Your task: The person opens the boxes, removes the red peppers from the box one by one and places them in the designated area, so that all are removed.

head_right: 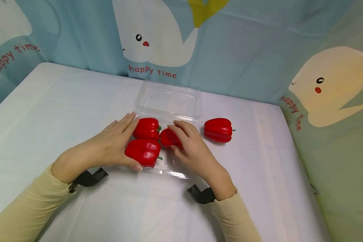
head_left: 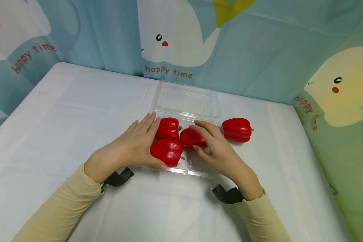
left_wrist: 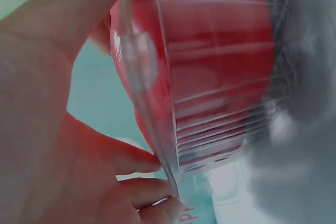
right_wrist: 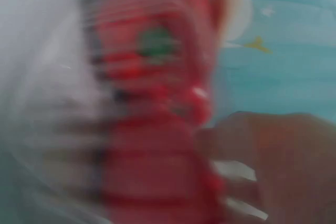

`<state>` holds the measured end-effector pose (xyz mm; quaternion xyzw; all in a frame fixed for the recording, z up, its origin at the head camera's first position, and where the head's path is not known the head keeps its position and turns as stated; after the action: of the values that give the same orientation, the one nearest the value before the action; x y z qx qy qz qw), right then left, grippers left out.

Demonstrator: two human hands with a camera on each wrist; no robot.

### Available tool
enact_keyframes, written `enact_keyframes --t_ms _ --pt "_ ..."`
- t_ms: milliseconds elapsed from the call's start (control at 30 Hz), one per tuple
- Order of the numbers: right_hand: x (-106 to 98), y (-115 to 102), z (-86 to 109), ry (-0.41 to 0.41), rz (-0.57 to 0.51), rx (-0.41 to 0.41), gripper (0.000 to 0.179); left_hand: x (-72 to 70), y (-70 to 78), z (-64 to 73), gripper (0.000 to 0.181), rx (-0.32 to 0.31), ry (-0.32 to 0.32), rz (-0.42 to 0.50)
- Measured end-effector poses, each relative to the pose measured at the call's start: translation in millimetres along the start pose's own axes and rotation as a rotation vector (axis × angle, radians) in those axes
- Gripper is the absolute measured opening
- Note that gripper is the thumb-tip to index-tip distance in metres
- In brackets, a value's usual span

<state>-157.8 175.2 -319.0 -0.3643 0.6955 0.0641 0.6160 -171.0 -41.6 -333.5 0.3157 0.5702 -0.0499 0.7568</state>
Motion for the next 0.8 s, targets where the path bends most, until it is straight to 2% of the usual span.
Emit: enact_keyframes --t_ms 167,267,533,800 --pt "18.2 2.6 -2.8 0.011 0.18 -0.027 0.068 -1.4 -2.1 2.3 0.136 -0.02 -0.008 -0.039" --pt "20.8 0.9 -3.4 0.04 0.235 -0.034 0.068 -2.6 -5.1 5.5 0.137 -0.043 -0.013 -0.065" --pt "22.6 -0.4 -0.5 0.07 0.259 -0.007 0.07 -3.8 -4.2 7.8 0.138 -0.043 -0.011 -0.101" --pt "24.2 0.1 -1.6 0.057 0.256 0.006 0.065 -3.3 -5.0 6.5 0.141 -0.065 -0.019 -0.095"
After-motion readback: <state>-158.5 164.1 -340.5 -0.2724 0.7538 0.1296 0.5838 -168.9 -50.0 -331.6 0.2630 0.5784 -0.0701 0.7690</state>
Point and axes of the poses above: each hand's wrist, its own z-axis away from the middle knuckle, its own x-axis out of the palm, y = z × x, the point moved 5 cm from there along -z, towards the middle knuckle, and after that the axes turned 1 degree about -x, right-handed, at the moved point
